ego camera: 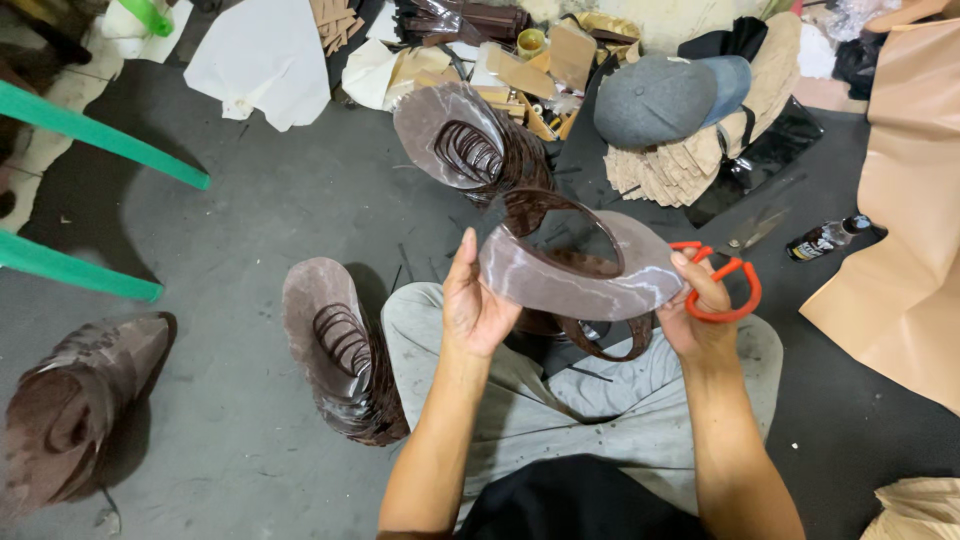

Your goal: The person sits on the floor of a shoe workshop and trims excess material from the edges of brown shoe upper pieces using red-handled scissors. They rotate each upper to reach all edges, set trimmed pieces aside, and stack the finished uppers with others on the floor.

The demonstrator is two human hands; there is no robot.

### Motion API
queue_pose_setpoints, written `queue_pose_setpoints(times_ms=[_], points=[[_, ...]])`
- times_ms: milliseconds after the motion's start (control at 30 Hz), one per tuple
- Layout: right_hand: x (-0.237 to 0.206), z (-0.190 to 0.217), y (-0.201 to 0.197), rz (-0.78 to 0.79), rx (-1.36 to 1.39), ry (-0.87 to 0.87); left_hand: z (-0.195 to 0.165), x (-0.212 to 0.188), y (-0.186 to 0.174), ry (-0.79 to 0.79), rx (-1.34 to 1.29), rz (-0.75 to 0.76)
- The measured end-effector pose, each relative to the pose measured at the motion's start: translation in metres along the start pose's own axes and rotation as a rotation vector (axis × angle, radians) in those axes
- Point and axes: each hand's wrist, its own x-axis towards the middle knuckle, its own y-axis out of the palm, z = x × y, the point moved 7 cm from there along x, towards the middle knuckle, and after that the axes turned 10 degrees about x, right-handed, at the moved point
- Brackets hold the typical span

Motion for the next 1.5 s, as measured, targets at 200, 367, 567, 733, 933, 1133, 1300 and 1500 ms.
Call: queue_pose_setpoints(times_ms=[200, 367, 567, 733, 933, 1133, 1300, 1500], points=[[-0.004, -0.006, -0.007, -0.238, -0.071, 0.059, 0.017, -0.004, 0.011, -0.049, 0.091, -0.016], [0.001, 0.012, -0.007, -0.150, -0.554, -0.299, 0.010, -0.009, 0.021, 0.065, 0.209, -0.047], [-0.013, 0.017, -0.002, -0.145, -1.198, -0.180, -0.008, -0.014, 0.032, 0.330, 0.680, -0.194], [-0.026, 0.015, 0.038, -0.006, -0.925, -0.224, 0.007, -0.004, 0.040, 0.328, 0.902, -0.264], [-0.003, 0.017, 0.065, 0.073, -0.723, -0.328, 0.027, -0.001, 0.044, 0.230, 1.054, -0.248], [0.005, 0.011, 0.048, 0.019, -0.646, -0.299, 0.015, -0.006, 0.029, 0.314, 1.204, -0.324], [0.013, 0.006, 0.034, 0.011, -0.523, -0.205, 0.010, -0.002, 0.008, 0.241, 1.182, -0.296], [0.016, 0.006, 0.026, -0.005, -0.521, -0.161, 0.007, 0.001, -0.006, 0.224, 1.228, -0.299]])
